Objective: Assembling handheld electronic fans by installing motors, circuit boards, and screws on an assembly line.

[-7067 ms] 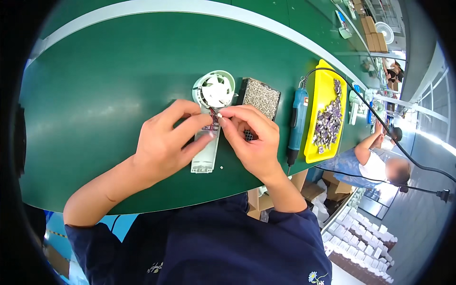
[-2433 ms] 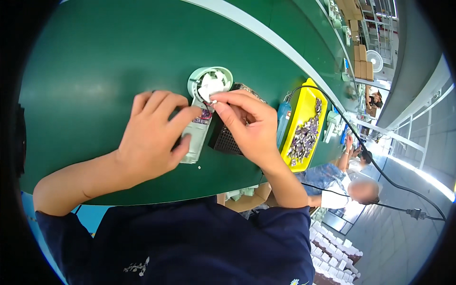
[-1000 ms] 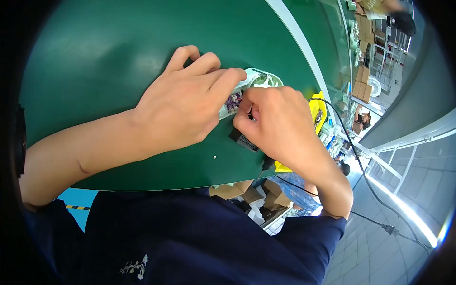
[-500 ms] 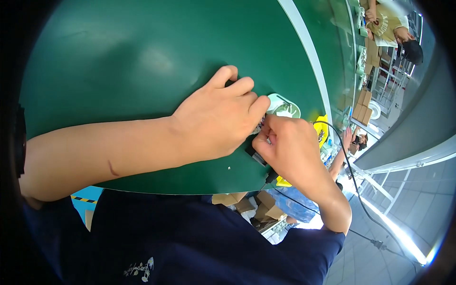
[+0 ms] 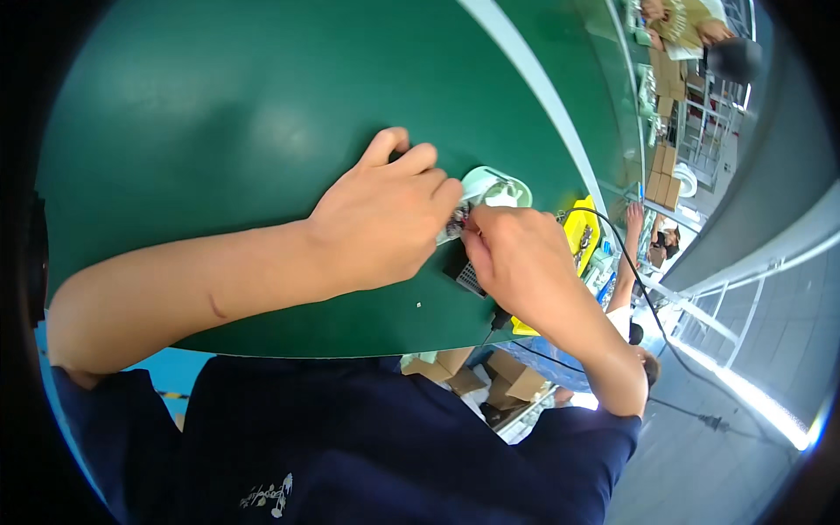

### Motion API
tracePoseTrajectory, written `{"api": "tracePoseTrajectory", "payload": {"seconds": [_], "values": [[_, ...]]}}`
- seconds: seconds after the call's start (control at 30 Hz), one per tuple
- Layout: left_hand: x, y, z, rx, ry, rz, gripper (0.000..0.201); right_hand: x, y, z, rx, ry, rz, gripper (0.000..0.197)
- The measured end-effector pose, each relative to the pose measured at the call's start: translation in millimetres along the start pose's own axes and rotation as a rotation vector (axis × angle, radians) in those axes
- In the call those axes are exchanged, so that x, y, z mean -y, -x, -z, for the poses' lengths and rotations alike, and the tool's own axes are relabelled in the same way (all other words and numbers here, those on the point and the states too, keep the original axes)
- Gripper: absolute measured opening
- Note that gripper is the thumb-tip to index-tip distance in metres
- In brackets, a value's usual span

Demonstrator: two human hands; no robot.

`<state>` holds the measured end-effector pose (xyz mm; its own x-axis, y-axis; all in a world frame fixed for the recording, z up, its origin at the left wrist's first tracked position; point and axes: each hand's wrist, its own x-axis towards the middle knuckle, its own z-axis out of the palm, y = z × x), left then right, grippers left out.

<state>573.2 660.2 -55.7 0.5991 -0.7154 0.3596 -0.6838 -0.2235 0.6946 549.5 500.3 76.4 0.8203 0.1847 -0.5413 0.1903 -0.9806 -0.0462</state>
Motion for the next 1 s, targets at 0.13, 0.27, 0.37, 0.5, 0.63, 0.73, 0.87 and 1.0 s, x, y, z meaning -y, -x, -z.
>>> {"api": "tracePoseTrajectory", "payload": {"seconds": [0.13, 0.27, 0.37, 0.5, 0.63, 0.73, 0.87, 1.0], "values": [[-12, -5, 8, 0.029, -0.068, 0.055, 0.019, -8, 36, -6, -0.358, -0.340, -0.168, 0.024], [18, -48, 15, -0.112, -0.022, 0.123, 0.016, -5, 75, -84, -0.814, -0.896, -0.325, 0.012], [58, -102, 44, -0.267, -0.107, 0.266, 0.018, 49, 71, -112, -0.672, -1.229, -0.218, 0.009], [116, -233, 53, -0.402, -0.398, 0.495, 0.022, 74, 68, -159, -0.615, -1.197, -0.038, 0.008], [161, -269, 65, -0.448, -0.251, 0.625, 0.024, 71, 58, -175, -0.646, -1.205, -0.023, 0.008], [171, -234, 81, -0.474, -0.401, 0.530, 0.026, 70, 50, -182, -0.656, -1.381, -0.107, 0.007], [145, -97, 188, -0.793, -0.678, 0.074, 0.041, 71, 48, -174, -0.810, -1.132, 0.028, 0.007], [175, 24, 315, -0.813, -1.194, 0.480, 0.044, 68, 51, -164, -0.834, -1.083, 0.115, 0.009]]}}
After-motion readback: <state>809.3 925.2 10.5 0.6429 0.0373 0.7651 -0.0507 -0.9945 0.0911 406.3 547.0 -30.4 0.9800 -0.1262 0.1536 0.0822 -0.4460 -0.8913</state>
